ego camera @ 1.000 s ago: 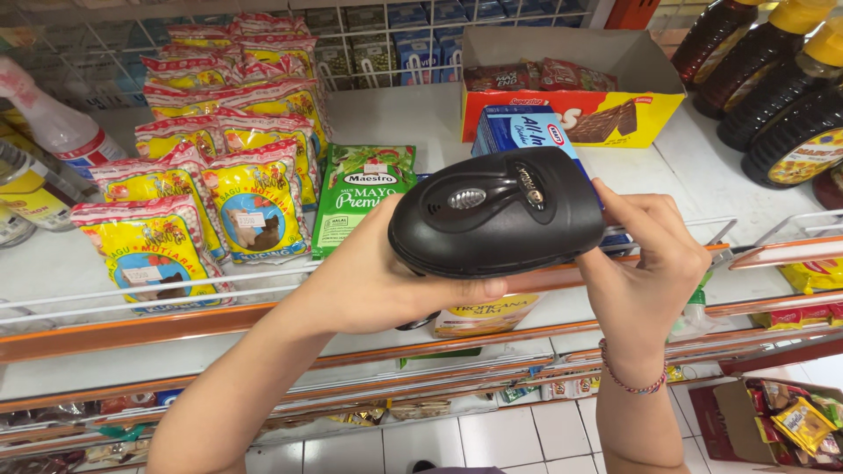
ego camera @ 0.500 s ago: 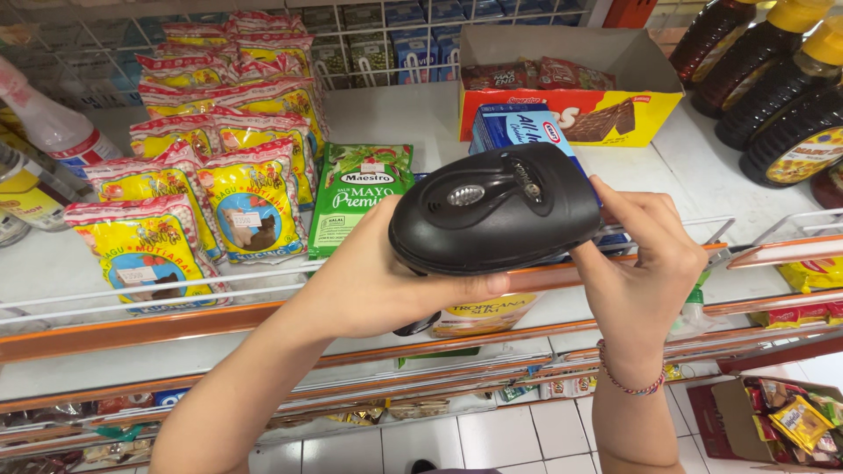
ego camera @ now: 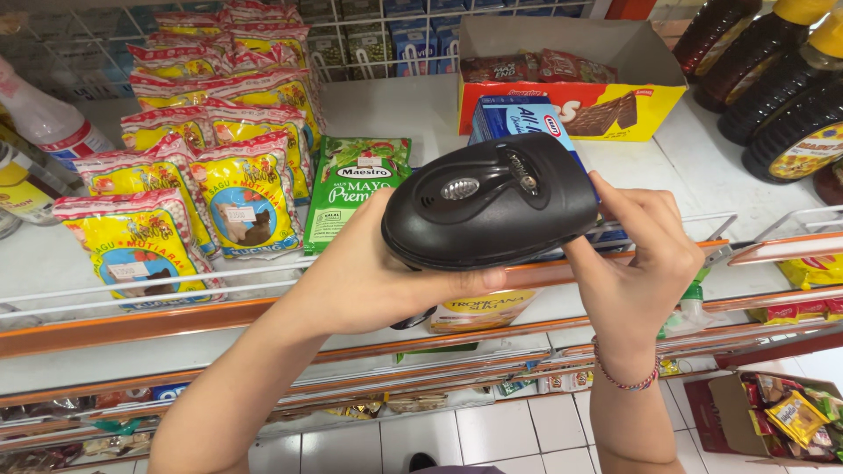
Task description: The person wipes the front edges of multiple grocery store shelves with a cloth, then uses a handheld barcode scanner to scan several packaged items and places them on the shelf.
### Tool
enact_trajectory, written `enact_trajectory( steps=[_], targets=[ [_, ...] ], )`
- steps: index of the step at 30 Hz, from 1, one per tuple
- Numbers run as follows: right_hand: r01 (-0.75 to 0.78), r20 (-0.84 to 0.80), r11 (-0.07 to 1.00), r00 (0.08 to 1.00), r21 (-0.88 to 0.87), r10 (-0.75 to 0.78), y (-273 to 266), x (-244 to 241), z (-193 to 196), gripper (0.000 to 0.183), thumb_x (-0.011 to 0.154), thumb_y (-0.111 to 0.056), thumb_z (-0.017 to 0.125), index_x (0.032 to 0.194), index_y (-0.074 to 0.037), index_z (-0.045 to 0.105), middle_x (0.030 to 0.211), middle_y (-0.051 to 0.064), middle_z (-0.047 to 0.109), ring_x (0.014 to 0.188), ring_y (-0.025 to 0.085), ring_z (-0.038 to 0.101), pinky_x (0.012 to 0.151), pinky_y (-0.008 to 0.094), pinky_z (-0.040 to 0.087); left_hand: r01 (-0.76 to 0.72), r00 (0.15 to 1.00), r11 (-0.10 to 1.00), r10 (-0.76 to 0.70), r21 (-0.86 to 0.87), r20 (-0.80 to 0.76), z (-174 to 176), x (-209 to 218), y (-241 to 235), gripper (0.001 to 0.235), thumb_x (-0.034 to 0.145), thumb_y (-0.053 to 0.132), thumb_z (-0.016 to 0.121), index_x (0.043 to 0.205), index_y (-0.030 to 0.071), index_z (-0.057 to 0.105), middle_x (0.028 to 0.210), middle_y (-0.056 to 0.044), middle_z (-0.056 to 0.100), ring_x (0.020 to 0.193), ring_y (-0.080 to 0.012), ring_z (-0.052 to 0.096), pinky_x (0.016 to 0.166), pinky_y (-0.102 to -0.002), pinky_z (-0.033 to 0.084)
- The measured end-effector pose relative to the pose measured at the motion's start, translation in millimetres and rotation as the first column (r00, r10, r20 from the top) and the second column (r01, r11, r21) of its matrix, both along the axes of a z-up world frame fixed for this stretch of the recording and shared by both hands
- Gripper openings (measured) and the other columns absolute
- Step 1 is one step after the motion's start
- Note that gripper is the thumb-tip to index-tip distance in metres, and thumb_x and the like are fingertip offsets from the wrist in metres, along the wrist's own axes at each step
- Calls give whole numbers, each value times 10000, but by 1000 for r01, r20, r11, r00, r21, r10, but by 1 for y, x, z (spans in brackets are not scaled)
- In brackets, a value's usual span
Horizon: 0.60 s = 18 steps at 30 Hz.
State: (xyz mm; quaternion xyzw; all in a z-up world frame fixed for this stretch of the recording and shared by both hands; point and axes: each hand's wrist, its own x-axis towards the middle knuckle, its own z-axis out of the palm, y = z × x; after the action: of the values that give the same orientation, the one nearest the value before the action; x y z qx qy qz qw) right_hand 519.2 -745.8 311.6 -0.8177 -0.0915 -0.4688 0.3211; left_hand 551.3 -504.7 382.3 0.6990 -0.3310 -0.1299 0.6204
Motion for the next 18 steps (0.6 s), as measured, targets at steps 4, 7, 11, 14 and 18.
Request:
enact_trajectory(
  steps=[4, 7, 11, 14, 18],
  targets=[
    [-10, 1, 1000, 1000, 17, 10, -1, 0, -2, 444, 830, 44, 861, 1253, -4, 735, 1002, 97, 716, 921, 168, 658, 838, 261, 519, 56, 995, 996, -50, -67, 88, -3, 2, 0, 453, 857, 238, 860, 1233, 40, 703, 1055, 1, 767, 922, -55, 650, 842, -270, 582],
    [-20, 0, 999, 1000, 27, 20, -2, -1, -2, 437, 836, 46, 862, 1252, -5, 735, 1010, 97, 715, 928, 164, 659, 843, 256, 519, 59, 993, 996, -53, -61, 104, -5, 4, 1, 454, 855, 221, 858, 1239, 36, 700, 1094, -13, 770, 982, -73, 659, 919, -288, 580],
    [-19, -5, 999, 1000, 37, 19, -1, -1, -2, 444, 827, 51, 858, 1250, -2, 735, 1006, 100, 711, 932, 164, 658, 843, 254, 515, 73, 993, 995, -66, -65, 96, -7, 5, 2, 447, 856, 207, 856, 1240, 33, 707, 1084, -21, 770, 969, -72, 649, 906, -288, 580],
    [-52, 8, 997, 999, 60, 52, 0, 0, -2, 440, 833, 48, 861, 1250, 3, 729, 1009, 98, 709, 937, 162, 651, 852, 250, 511, 97, 992, 989, -87, -108, 94, -7, 5, 1, 440, 872, 204, 852, 1246, 27, 702, 1113, -23, 764, 1002, -70, 646, 938, -288, 576],
    [-37, 8, 998, 999, 43, 36, 1, -1, -3, 458, 844, 51, 858, 1277, 18, 714, 1060, 109, 706, 973, 162, 642, 875, 261, 520, 62, 996, 996, -58, -70, 62, -6, 1, 2, 439, 855, 220, 859, 1224, 28, 718, 1072, -24, 771, 960, -72, 645, 899, -287, 581]
  ],
)
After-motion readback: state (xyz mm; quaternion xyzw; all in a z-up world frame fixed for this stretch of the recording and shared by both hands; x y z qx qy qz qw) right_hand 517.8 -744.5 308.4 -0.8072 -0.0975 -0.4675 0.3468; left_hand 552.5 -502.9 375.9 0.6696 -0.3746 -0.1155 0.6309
